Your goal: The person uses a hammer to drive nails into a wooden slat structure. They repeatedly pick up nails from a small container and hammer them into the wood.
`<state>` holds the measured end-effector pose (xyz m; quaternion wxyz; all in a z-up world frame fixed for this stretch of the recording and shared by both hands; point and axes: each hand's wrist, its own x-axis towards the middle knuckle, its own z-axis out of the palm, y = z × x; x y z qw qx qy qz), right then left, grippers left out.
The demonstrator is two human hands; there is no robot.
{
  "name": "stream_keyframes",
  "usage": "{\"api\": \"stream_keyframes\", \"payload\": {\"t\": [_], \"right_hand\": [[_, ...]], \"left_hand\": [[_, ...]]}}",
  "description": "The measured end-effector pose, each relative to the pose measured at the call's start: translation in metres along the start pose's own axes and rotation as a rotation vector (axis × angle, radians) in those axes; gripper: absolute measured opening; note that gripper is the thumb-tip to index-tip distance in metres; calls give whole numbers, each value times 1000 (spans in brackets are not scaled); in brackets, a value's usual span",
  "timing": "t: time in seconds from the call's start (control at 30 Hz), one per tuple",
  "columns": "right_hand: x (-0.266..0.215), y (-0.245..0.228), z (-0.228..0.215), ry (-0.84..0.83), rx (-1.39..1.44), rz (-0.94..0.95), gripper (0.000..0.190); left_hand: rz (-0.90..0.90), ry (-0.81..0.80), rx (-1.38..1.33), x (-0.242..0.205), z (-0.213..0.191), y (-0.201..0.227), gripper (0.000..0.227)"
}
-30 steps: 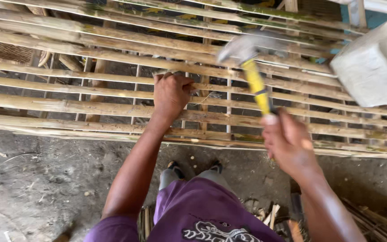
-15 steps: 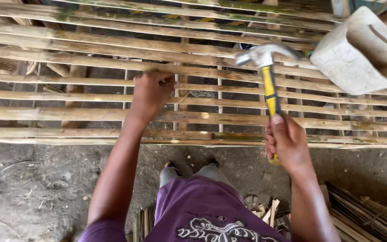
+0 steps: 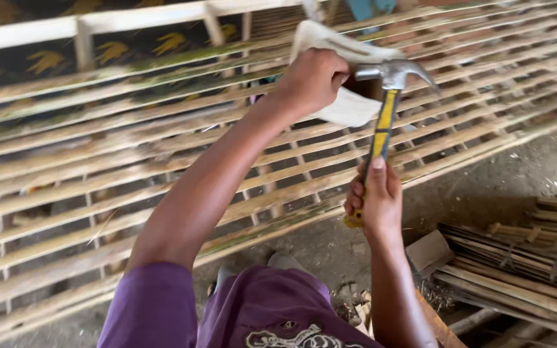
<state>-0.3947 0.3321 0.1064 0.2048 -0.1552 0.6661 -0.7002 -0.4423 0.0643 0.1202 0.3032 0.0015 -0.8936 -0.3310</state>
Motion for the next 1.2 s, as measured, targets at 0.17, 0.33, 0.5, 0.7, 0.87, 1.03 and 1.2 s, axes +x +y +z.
{"api": "stream_keyframes", "payload": {"t": [0.17,0.33,0.5,0.7,0.87,1.03,1.2], "right_hand": [[48,-8,-28,-10,-78,-47,39],[76,-1,-46,-106,66,-47,39],[86,12,-60,-101,115,26,37],[86,-2,-56,-140,5,-38,41],[75,-12,-30,-173,12,-15,40],[50,-14,19,-391,-4,-19,40],[5,-6,99,-737,-133,72,37]], "left_hand": [[-186,-591,290,97,88,-50,33],[-213,-779,349,111,145,-50,29],[-255,-824,247,102,115,-29,29],[-324,-674,183,95,50,0,35],[-142,-252,52,67,3,11,21],[-200,343,43,-49,-68,-6,21],[-590,452,-268,-244,-164,4,20]]}}
